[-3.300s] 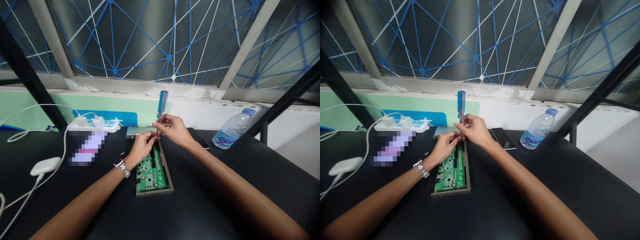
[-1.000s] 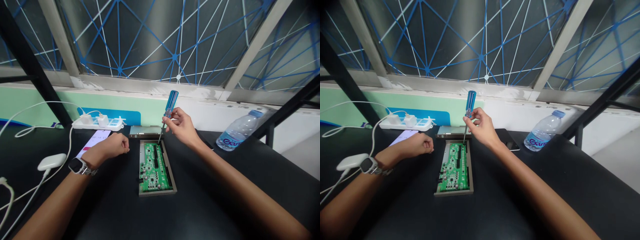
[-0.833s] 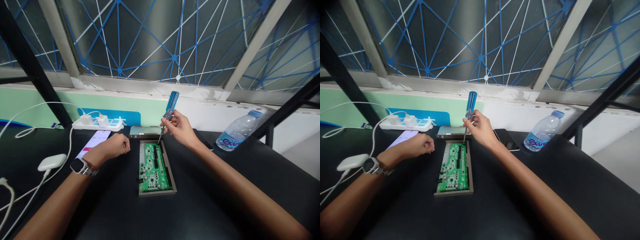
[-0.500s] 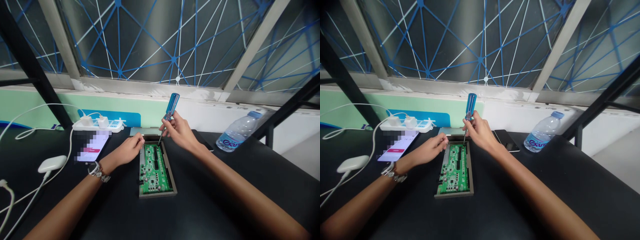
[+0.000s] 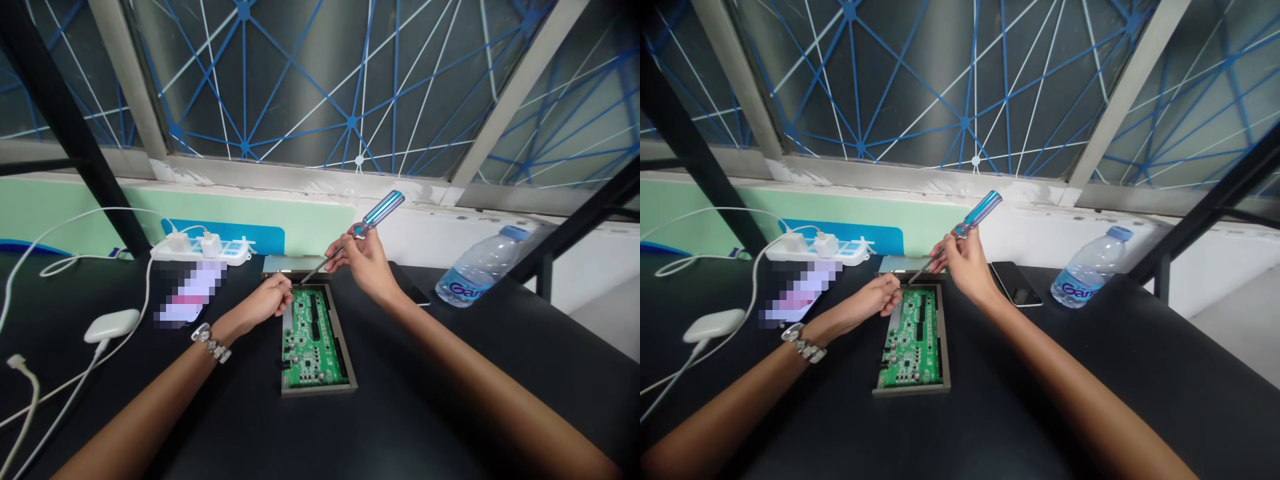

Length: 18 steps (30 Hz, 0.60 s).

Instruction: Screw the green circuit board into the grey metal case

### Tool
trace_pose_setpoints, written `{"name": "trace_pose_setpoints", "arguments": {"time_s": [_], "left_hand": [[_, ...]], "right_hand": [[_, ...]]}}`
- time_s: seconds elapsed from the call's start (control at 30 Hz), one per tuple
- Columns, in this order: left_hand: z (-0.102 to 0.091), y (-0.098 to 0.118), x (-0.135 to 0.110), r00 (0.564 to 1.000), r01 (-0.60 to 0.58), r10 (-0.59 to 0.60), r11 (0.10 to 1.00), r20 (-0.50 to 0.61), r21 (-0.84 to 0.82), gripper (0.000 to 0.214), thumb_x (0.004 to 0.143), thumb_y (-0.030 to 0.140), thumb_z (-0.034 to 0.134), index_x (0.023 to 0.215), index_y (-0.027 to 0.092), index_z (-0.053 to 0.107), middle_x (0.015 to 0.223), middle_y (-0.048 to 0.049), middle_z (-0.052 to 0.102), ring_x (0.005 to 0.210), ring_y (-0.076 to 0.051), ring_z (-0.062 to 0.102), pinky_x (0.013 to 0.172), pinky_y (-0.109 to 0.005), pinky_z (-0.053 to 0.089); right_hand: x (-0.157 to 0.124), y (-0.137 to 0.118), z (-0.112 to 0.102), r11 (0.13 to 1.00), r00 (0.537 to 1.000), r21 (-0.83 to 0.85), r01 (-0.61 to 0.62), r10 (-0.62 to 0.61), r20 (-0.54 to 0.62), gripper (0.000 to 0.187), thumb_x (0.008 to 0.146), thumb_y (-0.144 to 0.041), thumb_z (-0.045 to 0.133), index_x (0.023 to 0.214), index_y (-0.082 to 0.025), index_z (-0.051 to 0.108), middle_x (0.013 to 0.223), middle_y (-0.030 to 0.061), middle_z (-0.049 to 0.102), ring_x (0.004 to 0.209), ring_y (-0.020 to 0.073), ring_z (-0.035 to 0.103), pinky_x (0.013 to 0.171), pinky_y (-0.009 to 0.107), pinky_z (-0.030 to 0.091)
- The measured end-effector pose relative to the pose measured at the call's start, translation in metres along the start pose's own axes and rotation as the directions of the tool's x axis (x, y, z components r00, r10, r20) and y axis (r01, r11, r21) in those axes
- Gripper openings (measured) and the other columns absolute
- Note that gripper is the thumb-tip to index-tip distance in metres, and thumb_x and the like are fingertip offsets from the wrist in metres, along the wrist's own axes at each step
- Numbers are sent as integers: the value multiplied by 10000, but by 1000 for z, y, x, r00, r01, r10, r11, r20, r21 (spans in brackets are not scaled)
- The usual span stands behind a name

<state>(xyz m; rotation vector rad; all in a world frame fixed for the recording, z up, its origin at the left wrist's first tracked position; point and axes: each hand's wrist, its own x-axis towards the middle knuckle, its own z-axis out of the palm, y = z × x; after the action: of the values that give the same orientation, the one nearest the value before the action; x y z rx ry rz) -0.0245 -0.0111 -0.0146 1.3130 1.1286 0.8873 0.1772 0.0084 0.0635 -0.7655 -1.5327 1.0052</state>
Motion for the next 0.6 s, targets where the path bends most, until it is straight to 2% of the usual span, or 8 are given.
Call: {"name": "trace_pose_setpoints", "arguments": {"time_s": [0.17,0.4,0.6], "left_hand": [[1,-2,0,999,34,-29,989,38,-145,201,913,340,469,794,197,393,658,31,476,518,-86,416,488,-225,300],[2,2,-3,993,64,-31,956,116,-288,148,912,271,456,798,188,410,669,7,470,544,-92,418,493,-243,294],[0,2,-3,990,47,-7,960,144,-276,167,919,296,463,801,188,414,672,6,489,565,-100,454,521,-241,343]], "right_hand": [[-2,-1,3,999,999,-11,-53,53,0,344,871,-449,524,940,-277,234,706,-59,632,516,142,663,529,309,546],[-4,-1,6,999,1000,31,-29,29,-10,356,872,-460,539,928,-276,239,713,-60,641,523,144,662,546,322,558],[-3,0,5,999,1000,45,-3,3,-13,316,895,-421,530,938,-275,252,736,-51,644,536,144,662,564,333,573]]}}
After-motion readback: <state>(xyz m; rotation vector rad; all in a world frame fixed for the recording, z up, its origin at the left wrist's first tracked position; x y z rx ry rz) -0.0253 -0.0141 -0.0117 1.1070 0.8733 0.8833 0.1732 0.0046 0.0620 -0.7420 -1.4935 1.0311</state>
